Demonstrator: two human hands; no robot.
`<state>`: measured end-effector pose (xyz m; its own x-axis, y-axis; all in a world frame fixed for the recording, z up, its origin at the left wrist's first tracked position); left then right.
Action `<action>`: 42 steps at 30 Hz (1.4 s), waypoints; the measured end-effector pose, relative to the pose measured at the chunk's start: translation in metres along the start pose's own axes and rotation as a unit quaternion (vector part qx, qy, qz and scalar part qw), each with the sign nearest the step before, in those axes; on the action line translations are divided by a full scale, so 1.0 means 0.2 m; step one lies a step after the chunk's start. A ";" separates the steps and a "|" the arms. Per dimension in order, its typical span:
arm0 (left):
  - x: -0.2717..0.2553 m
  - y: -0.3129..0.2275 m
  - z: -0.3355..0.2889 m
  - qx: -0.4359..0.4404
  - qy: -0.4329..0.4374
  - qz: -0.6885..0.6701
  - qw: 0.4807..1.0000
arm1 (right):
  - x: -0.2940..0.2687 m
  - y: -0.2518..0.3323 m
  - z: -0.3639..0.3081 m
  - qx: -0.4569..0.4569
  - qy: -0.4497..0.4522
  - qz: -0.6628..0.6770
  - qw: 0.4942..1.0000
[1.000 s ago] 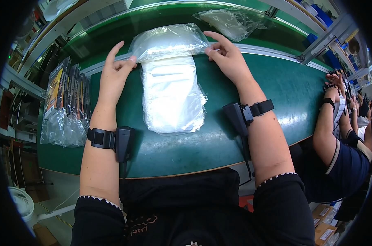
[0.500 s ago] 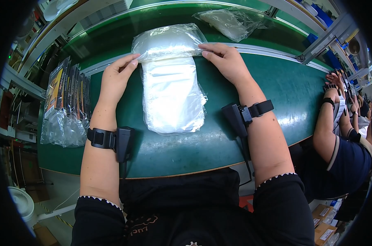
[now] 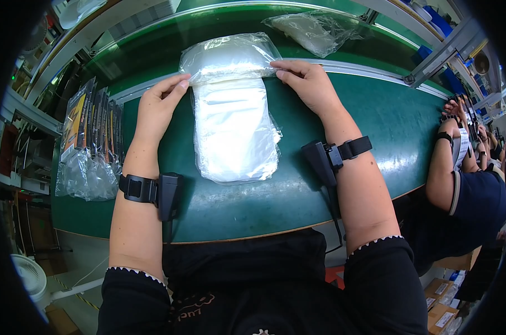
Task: Packaging battery products into individual plastic bags and bundling them.
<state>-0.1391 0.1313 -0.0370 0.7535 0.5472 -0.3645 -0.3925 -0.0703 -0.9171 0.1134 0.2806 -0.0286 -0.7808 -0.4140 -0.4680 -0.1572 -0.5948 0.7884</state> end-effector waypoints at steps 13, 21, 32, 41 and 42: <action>0.00 -0.01 -0.01 0.004 0.007 0.016 1.000 | -0.01 0.00 0.00 0.015 0.004 -0.002 1.000; 0.00 0.00 0.00 0.003 0.000 -0.003 1.000 | -0.01 0.01 0.00 0.013 0.000 0.021 1.000; 0.00 -0.01 0.00 -0.056 -0.013 -0.017 0.998 | 0.00 -0.04 0.02 0.046 -0.056 0.059 0.996; 0.00 -0.02 -0.01 -0.041 -0.012 -0.035 0.999 | -0.01 -0.03 0.01 0.039 -0.018 0.008 0.999; 0.01 -0.02 -0.01 -0.040 -0.012 -0.035 0.999 | -0.01 -0.04 0.00 0.038 -0.023 0.014 0.999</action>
<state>-0.1357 0.1313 -0.0339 0.7647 0.5725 -0.2959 -0.2952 -0.0970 -0.9505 0.1162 0.2869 -0.0329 -0.8121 -0.3960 -0.4286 -0.1794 -0.5295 0.8291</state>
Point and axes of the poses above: each hand's wrist, its own z-axis towards the middle knuckle, its own x-axis out of the palm, y = z × x, the point moved 2 cm from there along z, towards the middle knuckle, and after that the axes turned 8 degrees about -x, right-handed, at the moved point
